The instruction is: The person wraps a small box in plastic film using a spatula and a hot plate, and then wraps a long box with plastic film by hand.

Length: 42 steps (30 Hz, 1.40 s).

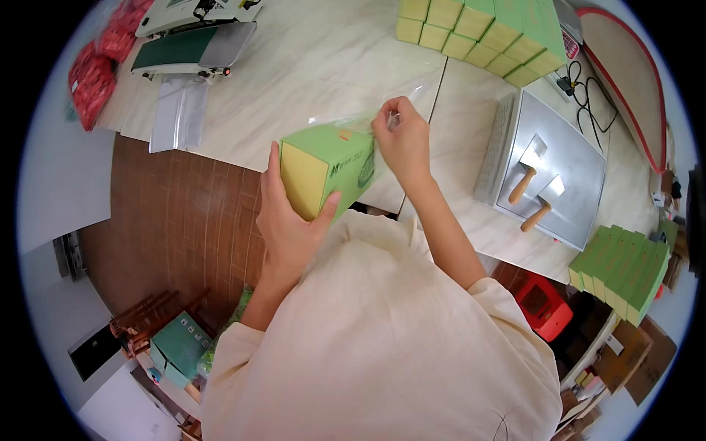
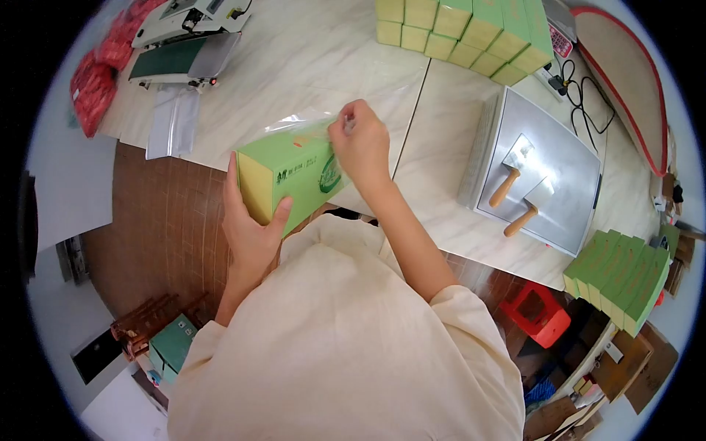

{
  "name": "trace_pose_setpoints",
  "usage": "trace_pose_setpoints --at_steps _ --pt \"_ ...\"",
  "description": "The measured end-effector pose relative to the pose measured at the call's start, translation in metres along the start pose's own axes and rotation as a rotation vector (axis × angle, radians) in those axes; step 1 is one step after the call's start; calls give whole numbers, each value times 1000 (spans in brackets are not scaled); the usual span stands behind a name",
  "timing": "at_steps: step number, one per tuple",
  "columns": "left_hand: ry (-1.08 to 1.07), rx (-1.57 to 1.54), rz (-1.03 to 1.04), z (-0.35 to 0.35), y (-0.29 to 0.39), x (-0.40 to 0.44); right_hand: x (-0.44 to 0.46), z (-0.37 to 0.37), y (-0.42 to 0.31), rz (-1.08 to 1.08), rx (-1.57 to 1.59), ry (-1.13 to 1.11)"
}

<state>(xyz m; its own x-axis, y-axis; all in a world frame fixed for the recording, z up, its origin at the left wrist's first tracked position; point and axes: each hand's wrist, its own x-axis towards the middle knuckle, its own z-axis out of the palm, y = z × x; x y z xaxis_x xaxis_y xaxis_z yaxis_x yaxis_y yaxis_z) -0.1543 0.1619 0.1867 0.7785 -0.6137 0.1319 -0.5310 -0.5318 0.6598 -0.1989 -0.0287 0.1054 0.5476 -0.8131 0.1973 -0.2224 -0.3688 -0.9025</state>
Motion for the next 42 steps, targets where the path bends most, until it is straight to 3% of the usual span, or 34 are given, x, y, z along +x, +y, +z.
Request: trace_pose_setpoints --at_steps 4,6,8,10,12,15,17,22,25,27,29,32,34,36,38,42 --pt "-52 -41 -1 -7 -16 -10 22 -9 74 0 -108 155" --pt "-2 -154 10 -7 -41 -17 27 -26 89 669 545 -1" --pt "49 -271 20 -9 -51 -17 22 -31 125 773 678 -55" --pt "18 -457 20 -14 -53 -11 14 -27 153 987 1087 68" --pt "-22 -377 54 -22 -61 -9 8 -27 157 993 1015 170" --pt "-120 -501 -58 -37 -67 -5 2 -38 190 966 874 343" --pt "-142 -455 104 -50 -80 -1 -1 -57 204 931 798 419" --pt "-96 -444 196 -68 -95 25 -18 -98 207 812 573 541" --pt "19 -466 135 -73 -112 63 -43 -107 208 762 629 471" --pt "79 -647 -317 -72 -127 92 -56 -108 200 786 613 422" --pt "52 -659 -334 -60 -145 125 -66 -108 186 813 598 373" --pt "8 -627 -333 -31 -154 168 -75 -109 148 889 630 499" --pt "-40 -528 -235 -7 -140 187 -86 -115 124 871 596 442" --pt "-69 -286 48 26 -138 208 -99 -116 107 905 548 429" --pt "-147 47 174 51 -105 214 -115 -115 97 946 501 424" --pt "-368 108 342 88 -49 208 -150 -115 87 1016 478 508"
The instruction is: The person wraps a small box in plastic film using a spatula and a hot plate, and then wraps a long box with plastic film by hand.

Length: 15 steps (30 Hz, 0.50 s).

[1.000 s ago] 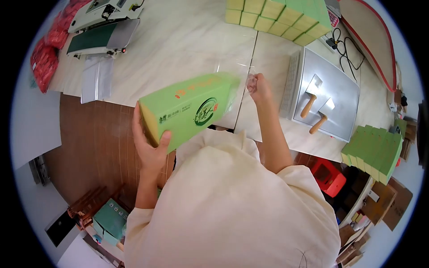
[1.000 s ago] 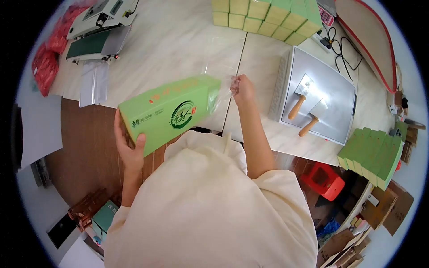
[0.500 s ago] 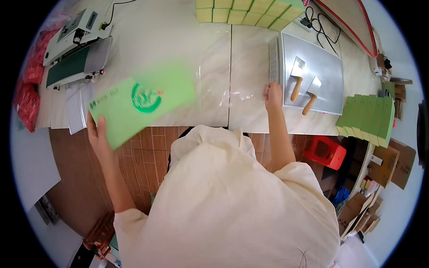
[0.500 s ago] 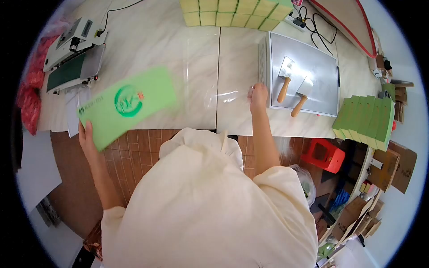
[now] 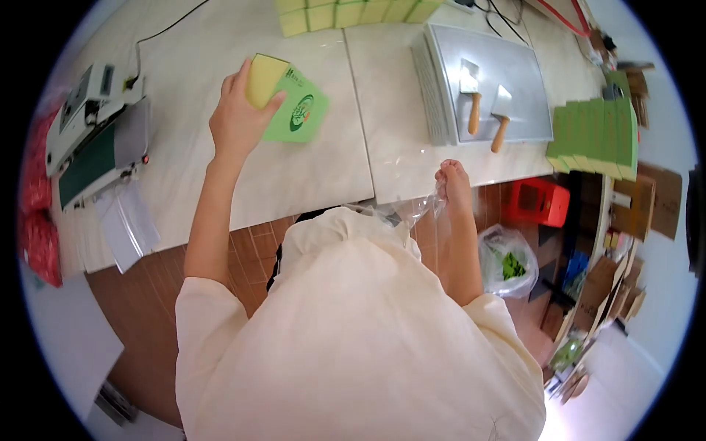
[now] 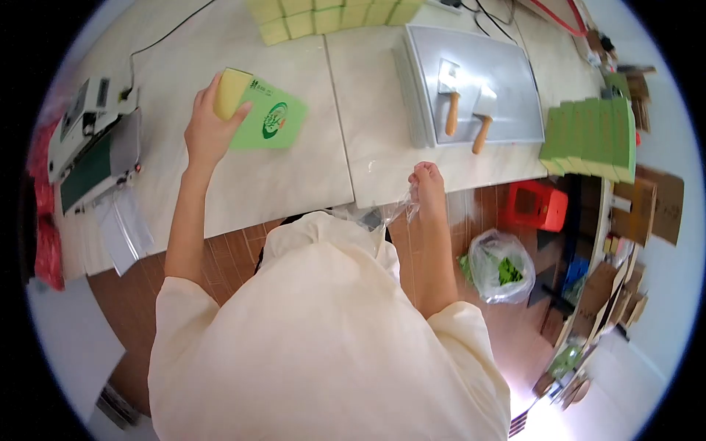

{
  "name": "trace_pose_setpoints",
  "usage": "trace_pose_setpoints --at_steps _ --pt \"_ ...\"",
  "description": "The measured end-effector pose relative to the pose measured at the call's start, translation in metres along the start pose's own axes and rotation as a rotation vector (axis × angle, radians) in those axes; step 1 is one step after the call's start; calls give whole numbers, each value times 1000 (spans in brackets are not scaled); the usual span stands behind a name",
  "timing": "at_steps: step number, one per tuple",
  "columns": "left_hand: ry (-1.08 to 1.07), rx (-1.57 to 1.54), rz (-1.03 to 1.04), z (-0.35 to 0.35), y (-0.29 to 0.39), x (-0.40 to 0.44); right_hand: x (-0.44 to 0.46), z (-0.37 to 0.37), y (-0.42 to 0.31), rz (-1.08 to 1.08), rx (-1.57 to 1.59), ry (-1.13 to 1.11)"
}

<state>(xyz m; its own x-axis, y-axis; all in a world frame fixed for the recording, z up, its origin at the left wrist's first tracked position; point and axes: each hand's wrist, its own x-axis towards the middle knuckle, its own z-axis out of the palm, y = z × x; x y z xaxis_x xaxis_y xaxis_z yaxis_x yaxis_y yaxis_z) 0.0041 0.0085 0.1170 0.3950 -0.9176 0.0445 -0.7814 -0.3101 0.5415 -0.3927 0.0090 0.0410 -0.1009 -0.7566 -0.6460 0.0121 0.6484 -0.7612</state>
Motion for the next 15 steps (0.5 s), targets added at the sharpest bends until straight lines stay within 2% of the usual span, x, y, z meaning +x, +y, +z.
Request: trace_pose_setpoints --at_steps 5,6,8,9,10,12,15 --pt "-131 125 130 18 39 19 -33 -40 8 9 164 270" --pt "-104 113 221 26 32 22 -36 -50 10 11 182 307" --pt "-33 177 436 40 18 34 -47 -74 12 31 456 322" --pt "24 259 555 41 24 33 -54 -77 5 61 544 445" --pt "40 153 534 39 45 20 -50 -104 23 8 633 340" --pt "44 31 546 43 83 -5 -62 -120 19 44 728 415" --pt "-467 -542 630 81 145 -64 -74 -149 10 24 750 483"
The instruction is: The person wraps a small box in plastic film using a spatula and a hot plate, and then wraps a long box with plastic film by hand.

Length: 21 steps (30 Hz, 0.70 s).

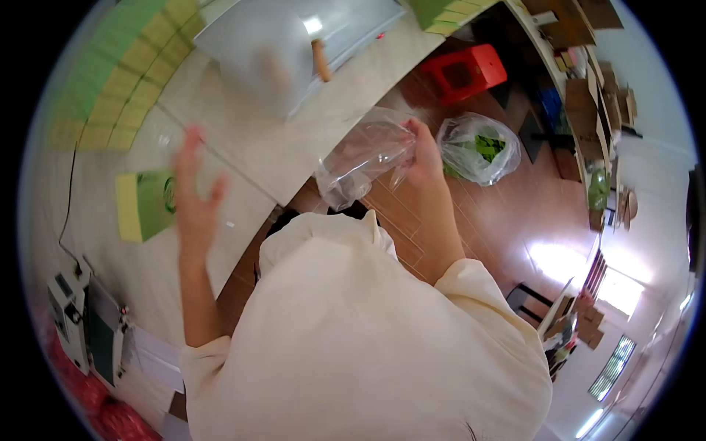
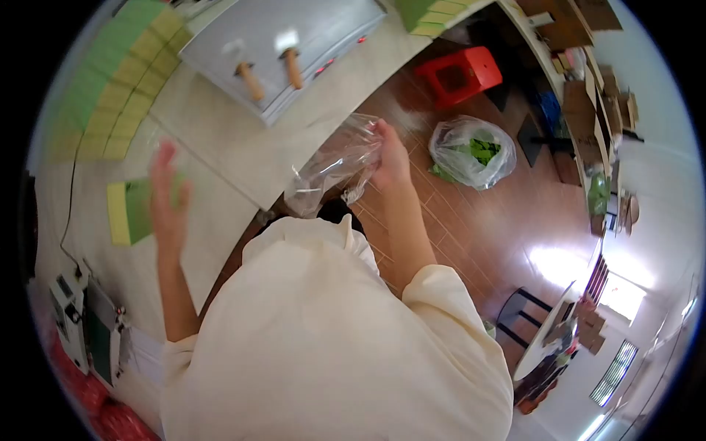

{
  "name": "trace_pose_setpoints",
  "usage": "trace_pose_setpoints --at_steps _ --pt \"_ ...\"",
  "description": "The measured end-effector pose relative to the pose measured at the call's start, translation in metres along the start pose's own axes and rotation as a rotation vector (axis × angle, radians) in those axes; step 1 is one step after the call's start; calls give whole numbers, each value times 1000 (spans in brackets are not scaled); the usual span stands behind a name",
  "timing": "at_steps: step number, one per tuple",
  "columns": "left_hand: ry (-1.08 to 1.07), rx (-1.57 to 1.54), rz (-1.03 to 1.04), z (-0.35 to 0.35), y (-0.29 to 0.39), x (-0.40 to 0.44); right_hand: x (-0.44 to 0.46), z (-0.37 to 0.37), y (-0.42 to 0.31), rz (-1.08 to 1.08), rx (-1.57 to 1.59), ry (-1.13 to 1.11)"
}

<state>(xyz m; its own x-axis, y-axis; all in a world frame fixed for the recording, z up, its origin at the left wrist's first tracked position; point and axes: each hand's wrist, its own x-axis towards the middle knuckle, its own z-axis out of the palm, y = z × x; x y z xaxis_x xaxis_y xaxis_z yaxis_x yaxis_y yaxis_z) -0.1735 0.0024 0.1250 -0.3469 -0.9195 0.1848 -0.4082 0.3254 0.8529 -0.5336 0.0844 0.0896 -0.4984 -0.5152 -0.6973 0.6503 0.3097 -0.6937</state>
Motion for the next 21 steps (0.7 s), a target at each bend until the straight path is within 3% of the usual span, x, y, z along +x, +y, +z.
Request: trace_pose_setpoints --at_steps 1,3,5,7,9,10,12,13,15,16,20,21 --pt "-158 -209 -6 39 13 1 0 -7 -7 -19 24 13" --pt "-414 -338 -43 118 52 11 -1 -27 -26 -90 -13 -52" --pt "-634 -662 -203 201 71 17 -9 -39 -43 -169 187 -119" --pt "-827 -780 -275 264 101 31 -2 -63 -46 -258 402 -437" --pt "-880 -821 -170 333 104 31 14 -94 -43 -455 114 -350" --pt "-913 -798 -135 357 113 37 18 -103 -57 -492 146 -339" --pt "-1072 -1325 -487 399 138 52 26 -121 -92 -1263 -525 -4" --pt "-1098 -1311 -466 416 156 63 35 -135 -109 -1284 -511 18" --pt "-839 -1109 -459 443 192 79 56 -168 -133 -1309 -856 121" --pt "-767 -1157 -517 453 213 88 69 -179 -146 -1323 -848 129" --pt "-742 -1037 -560 510 206 137 125 -200 -174 -1292 -974 361" --pt "-740 -991 -488 523 206 152 139 -201 -181 -1261 -983 436"
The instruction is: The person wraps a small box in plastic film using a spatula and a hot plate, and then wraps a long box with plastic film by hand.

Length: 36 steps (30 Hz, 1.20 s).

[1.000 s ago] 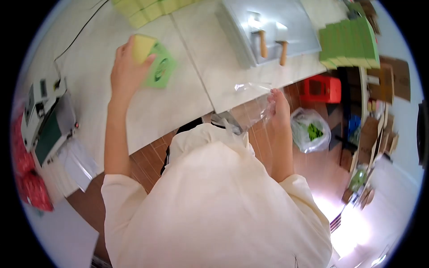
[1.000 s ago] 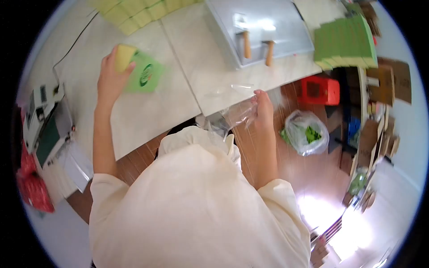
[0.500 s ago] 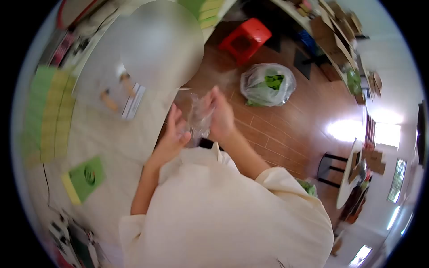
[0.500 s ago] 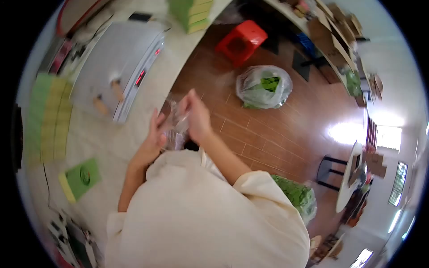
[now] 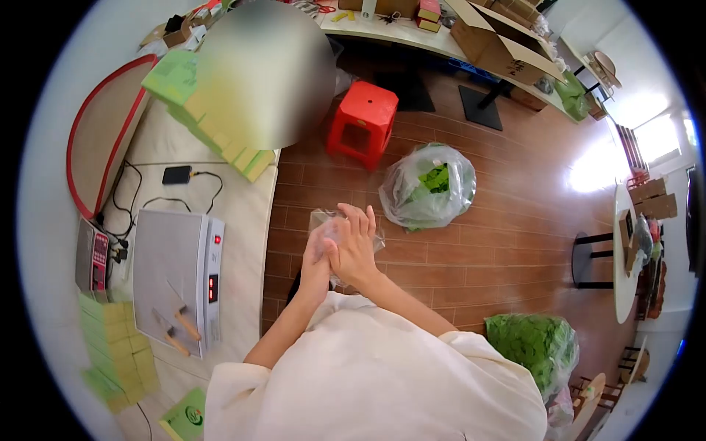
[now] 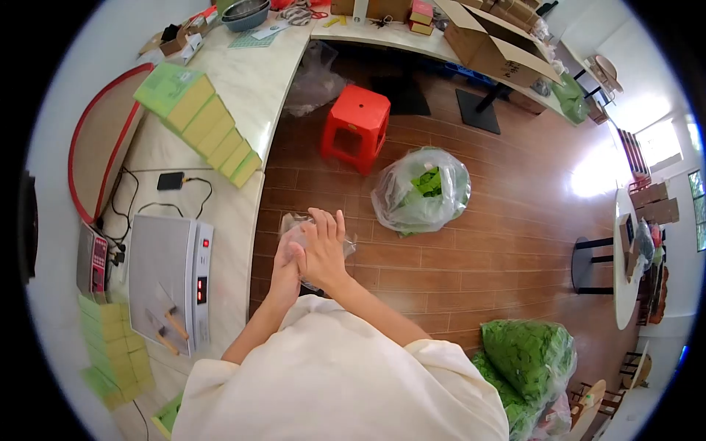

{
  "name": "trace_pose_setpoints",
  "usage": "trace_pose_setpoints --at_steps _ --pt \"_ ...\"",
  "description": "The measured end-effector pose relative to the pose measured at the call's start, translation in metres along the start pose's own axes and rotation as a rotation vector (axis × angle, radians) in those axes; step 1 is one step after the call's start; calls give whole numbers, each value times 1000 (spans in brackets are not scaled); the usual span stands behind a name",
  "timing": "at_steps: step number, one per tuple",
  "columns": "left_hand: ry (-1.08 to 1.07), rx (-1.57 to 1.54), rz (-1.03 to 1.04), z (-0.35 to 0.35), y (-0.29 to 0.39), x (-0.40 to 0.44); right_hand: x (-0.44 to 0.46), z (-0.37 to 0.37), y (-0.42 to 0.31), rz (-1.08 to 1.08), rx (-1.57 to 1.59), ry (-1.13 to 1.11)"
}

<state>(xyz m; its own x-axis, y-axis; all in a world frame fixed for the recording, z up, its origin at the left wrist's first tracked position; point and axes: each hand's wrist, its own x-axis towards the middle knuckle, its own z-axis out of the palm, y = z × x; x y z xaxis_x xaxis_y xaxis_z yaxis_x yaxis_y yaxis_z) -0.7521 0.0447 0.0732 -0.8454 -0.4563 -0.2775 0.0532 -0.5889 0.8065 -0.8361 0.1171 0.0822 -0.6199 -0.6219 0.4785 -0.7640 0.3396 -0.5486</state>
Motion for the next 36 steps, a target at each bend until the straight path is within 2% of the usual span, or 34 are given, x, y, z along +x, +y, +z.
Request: trace_pose_setpoints --at_steps 2,4,6,8,10,12,13,14,16,17,19,20,21,22,25,26,28,29,30,31,32,34,35,36 --pt "-15 67 39 -3 4 45 26 17 20 49 34 48" --pt "54 223 -23 -8 4 93 59 30 41 107 56 100" --pt "30 136 95 -21 -7 153 97 32 65 83 3 42" --pt "40 -114 12 9 35 195 129 26 84 93 4 32" --pt "26 -58 -156 18 66 247 156 17 102 101 33 97" --pt "-49 -339 -239 2 55 311 174 17 128 226 153 221" --pt "-284 -515 -262 -1 59 333 181 20 144 288 74 259" --pt "-289 -512 -279 0 57 350 187 22 158 304 65 264" --pt "-180 -667 -591 33 83 369 204 25 178 788 954 172" --pt "-175 -639 -615 35 78 382 213 30 186 812 963 112" --pt "-94 -375 -546 59 70 401 233 38 202 628 753 -34" --pt "-85 -261 -485 67 69 409 252 41 212 451 580 -58" --pt "-231 104 -382 54 67 418 271 45 221 280 403 -51" --pt "-107 16 -350 67 76 425 295 37 220 424 378 -191" --pt "-250 321 -196 38 54 481 326 60 278 150 320 -225" --pt "-224 530 -178 29 44 505 338 64 293 123 332 -230" --pt "-139 378 -367 80 85 518 359 68 321 307 512 -276" --pt "-123 256 -364 85 78 527 370 68 332 324 526 -262" --pt "-110 129 -356 96 75 537 384 64 341 553 554 -272" --pt "-133 -18 -432 105 76 549 399 60 356 777 574 -285" --pt "-136 -15 -438 117 71 562 410 60 371 783 574 -281" --pt "-171 10 -359 154 67 579 432 61 393 548 476 -38" --pt "-187 119 -349 165 62 587 440 53 400 651 409 -252" --pt "-174 124 -353 170 57 598 447 55 407 654 421 -260"
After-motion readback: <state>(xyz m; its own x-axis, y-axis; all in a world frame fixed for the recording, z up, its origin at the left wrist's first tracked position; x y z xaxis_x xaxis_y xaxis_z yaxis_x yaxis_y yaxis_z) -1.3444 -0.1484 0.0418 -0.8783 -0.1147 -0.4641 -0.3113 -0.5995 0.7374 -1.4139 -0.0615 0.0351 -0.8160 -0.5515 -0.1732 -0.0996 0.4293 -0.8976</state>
